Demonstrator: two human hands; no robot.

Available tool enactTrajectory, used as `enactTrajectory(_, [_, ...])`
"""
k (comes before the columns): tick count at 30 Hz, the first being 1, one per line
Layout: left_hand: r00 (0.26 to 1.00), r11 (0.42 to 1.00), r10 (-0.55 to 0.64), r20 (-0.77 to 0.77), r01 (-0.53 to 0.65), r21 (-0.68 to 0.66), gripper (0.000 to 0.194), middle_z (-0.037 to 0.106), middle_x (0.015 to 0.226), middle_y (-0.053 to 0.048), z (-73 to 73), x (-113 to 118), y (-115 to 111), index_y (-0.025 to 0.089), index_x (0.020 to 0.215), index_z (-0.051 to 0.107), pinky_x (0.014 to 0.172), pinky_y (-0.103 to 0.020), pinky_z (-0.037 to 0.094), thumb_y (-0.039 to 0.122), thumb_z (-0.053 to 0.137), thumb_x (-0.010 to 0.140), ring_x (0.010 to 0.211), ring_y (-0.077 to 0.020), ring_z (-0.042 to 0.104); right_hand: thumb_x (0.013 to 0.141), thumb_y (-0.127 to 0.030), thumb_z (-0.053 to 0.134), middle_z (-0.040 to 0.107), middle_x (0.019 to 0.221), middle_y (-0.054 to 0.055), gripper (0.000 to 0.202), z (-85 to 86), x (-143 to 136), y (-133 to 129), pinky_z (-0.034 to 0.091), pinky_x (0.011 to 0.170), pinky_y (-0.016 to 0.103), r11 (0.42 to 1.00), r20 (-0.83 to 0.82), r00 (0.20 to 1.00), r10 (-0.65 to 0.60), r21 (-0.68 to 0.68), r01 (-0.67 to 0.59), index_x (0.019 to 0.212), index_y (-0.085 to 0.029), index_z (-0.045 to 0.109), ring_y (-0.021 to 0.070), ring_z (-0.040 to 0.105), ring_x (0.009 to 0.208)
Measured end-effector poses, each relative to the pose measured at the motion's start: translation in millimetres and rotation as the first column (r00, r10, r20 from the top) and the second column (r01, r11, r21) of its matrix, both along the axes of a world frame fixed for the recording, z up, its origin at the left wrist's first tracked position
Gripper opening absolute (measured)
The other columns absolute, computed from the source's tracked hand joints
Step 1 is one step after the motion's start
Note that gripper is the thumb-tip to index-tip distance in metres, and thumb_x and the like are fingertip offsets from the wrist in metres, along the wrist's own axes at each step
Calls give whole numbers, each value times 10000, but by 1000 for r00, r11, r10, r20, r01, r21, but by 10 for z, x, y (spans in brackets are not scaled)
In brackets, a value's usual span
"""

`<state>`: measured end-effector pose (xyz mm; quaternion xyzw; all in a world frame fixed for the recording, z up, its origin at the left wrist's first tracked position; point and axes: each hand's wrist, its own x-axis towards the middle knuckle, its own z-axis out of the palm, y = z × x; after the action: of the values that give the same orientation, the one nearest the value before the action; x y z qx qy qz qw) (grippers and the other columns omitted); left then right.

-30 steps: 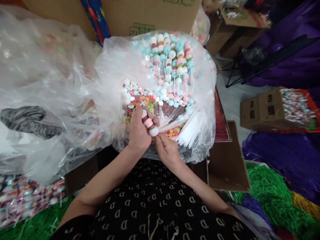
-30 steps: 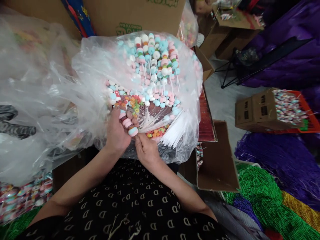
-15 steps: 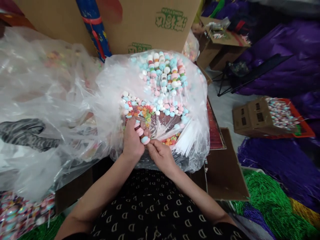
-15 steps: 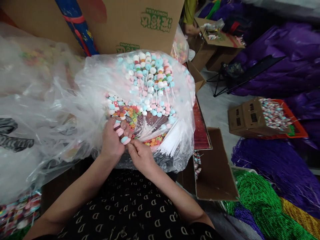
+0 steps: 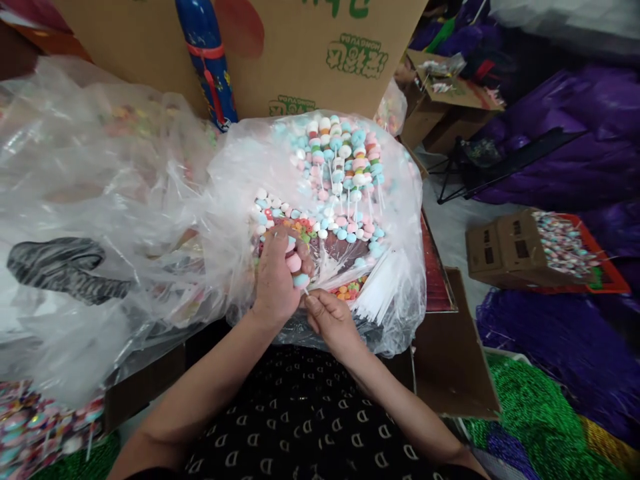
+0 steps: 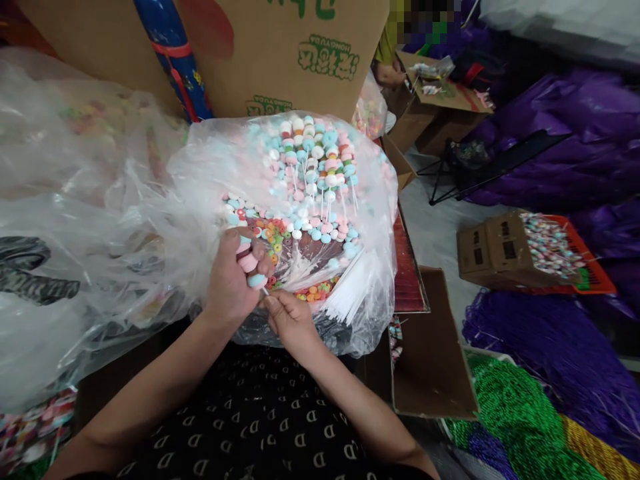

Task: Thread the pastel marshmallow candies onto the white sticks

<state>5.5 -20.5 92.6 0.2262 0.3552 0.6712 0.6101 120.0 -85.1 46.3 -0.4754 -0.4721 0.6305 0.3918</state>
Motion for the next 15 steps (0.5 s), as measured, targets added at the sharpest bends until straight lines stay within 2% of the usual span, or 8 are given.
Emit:
enactTrajectory(3, [997, 993, -81, -11, 82, 82, 326, 727, 994, -29, -45, -89, 19, 294, 1174, 634, 635, -278, 581, 578, 603, 1017, 745, -148, 695, 910, -755, 659, 384, 460, -110, 541, 200, 153, 176, 240, 439, 242, 999, 11, 999, -41, 33, 41, 870, -215, 647, 91, 288, 407])
enactTrajectory(5, [992, 990, -77, -100, 88, 111, 403, 730, 1233, -54, -146, -151, -22, 357, 1363, 594, 754, -325, 627, 589, 586, 1034, 922, -183, 745, 908, -736, 676, 404, 468, -106, 519, 349, 238, 367, 251, 433, 237, 992, 59, 995, -84, 99, 78, 878, -218, 657, 91, 302, 407])
enactTrajectory(6, [983, 990, -67, -172, 87, 111, 424, 727, 1274, -59, -215, -181, -55, 365, 1405, 583, 790, -338, 633, 575, 593, 1037, 953, -188, 751, 913, -717, 680, 422, 479, -102, 499, 417, 261, 491, 260, 430, 236, 986, 93, 990, -103, 143, 90, 879, -220, 661, 91, 312, 409])
enactTrajectory(8, [934, 990, -60, -351, 100, 96, 393, 760, 1191, -61, -374, -242, -130, 318, 1374, 632, 825, -341, 635, 518, 618, 1036, 928, -184, 757, 948, -654, 663, 462, 514, -79, 448, 517, 256, 807, 310, 459, 235, 955, 185, 965, -187, 264, 134, 860, -215, 671, 98, 375, 446])
enactTrajectory(10, [847, 988, -47, -530, 118, 102, 297, 784, 1000, -45, -532, -299, -192, 250, 1233, 717, 832, -321, 625, 446, 626, 1029, 883, -176, 752, 992, -545, 630, 463, 520, -71, 357, 549, 191, 1222, 373, 500, 247, 931, 282, 924, -256, 329, 158, 868, -213, 677, 117, 446, 477])
enactTrajectory(13, [710, 981, -1, -704, 138, 137, 242, 784, 867, -30, -709, -362, -233, 207, 1106, 761, 783, -288, 604, 361, 595, 1020, 818, -165, 743, 1063, -372, 494, 497, 555, -35, 328, 459, 50, 1973, 493, 659, 308, 886, 431, 840, -328, 449, 116, 832, -199, 650, 174, 589, 607])
enactTrajectory(15, [648, 975, 35, -761, 145, 169, 241, 798, 875, -34, -773, -383, -233, 196, 1101, 761, 758, -281, 595, 325, 577, 1012, 797, -163, 746, 1086, -295, 404, 559, 623, 8, 355, 344, -15, 2439, 536, 770, 372, 843, 552, 756, -352, 538, 0, 841, -196, 641, 219, 645, 719])
